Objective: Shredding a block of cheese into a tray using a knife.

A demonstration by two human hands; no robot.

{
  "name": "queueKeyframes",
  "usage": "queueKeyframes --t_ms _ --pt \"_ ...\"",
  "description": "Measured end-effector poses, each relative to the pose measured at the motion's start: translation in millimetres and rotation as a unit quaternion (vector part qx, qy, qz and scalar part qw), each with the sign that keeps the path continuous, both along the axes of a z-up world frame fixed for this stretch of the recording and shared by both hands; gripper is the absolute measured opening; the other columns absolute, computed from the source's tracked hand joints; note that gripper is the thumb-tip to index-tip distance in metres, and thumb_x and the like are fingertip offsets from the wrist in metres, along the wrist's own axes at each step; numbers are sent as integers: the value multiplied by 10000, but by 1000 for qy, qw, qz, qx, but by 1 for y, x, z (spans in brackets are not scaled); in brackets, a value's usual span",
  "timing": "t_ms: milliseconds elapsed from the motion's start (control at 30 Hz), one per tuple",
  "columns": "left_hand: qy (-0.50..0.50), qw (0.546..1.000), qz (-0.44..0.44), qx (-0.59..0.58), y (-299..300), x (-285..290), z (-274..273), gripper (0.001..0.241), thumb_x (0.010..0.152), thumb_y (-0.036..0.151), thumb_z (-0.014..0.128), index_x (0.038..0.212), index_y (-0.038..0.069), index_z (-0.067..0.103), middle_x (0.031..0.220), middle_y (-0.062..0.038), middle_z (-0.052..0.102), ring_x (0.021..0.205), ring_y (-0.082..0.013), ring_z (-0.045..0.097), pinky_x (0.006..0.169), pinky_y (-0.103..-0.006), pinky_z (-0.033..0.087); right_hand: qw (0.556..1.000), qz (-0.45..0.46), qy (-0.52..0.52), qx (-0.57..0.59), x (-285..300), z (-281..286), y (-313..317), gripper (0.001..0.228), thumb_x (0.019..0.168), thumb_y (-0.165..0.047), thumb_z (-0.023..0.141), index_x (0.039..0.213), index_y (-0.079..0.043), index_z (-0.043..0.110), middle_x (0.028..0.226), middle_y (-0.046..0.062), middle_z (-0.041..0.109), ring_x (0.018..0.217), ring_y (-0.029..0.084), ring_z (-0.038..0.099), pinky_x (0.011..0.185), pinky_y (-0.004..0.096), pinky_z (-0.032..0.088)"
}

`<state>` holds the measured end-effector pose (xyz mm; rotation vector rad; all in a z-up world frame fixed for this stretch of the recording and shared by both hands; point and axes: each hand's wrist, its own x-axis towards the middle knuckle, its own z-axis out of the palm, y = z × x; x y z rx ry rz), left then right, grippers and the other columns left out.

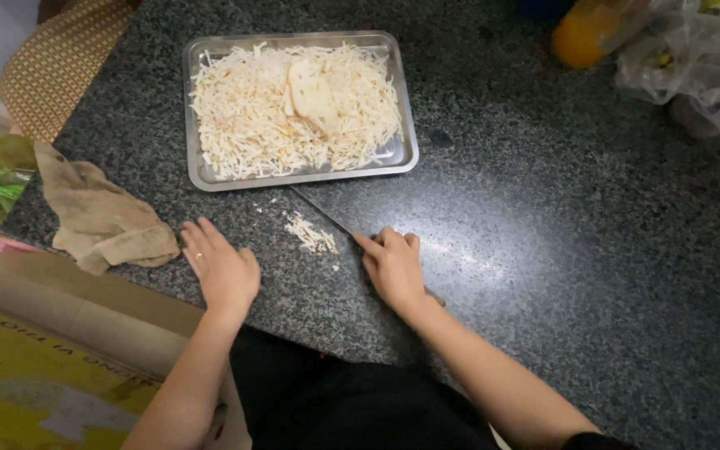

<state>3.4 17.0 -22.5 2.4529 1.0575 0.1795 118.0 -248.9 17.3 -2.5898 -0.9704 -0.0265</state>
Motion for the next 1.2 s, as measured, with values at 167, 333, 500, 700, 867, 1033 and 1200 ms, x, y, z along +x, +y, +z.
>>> queueKeyframes --t_ms 167,333,500,700,867,1033,1200 --pt "-18 994 -108 -21 -31 0 29 892 834 18 582 1596 -140 146 1649 -406 113 1560 -514 78 1256 -610 40 999 51 2 -6 5 -3 6 405 863 -222 637 1236 -366 705 904 0 550 941 206 609 959 413 349" --pt "-58 975 -200 -79 -43 0 32 847 870 -12 506 1610 -124 110 1671 -365 108 1574 -463 49 1262 -551 -36 996 84 9 -12 -2 1 -18 365 875 -235 643 1213 -352 717 924 14 554 957 221 610 960 420 363" --pt "-130 970 -203 -34 -28 9 29 935 797 -15 554 1598 -152 91 1615 -431 192 1529 -536 177 1242 -624 91 999 -29 27 -30 -12 -4 -56 444 857 -242 656 1280 -375 688 890 -1 573 909 178 620 922 363 356" --pt "-116 951 -283 -42 -39 18 33 918 774 -22 575 1582 -166 165 1549 -466 293 1506 -542 243 1242 -605 127 995 -14 96 -28 -35 4 -42 453 853 -220 647 1284 -350 693 882 -12 599 902 190 645 908 370 392" --pt "-114 955 -249 -114 -72 2 53 926 808 7 591 1601 -135 135 1576 -433 275 1505 -525 254 1241 -568 179 985 -56 163 13 -40 22 -35 401 896 -196 636 1275 -299 718 881 36 657 905 248 682 913 388 421" --pt "-48 986 -116 -108 -90 1 50 1150 752 244 862 1620 -69 176 1592 -323 285 1394 -515 380 1109 -624 387 972 -112 208 22 -39 13 -51 406 903 -192 656 1291 -293 718 882 48 697 927 260 701 912 381 432" --pt "-75 976 -43 -201 -99 20 64 1240 617 81 966 1567 -142 201 1479 -321 281 1383 -546 360 1166 -593 362 966 -97 238 6 -47 30 -38 352 909 -213 652 1233 -304 754 912 58 759 936 288 731 925 412 437"
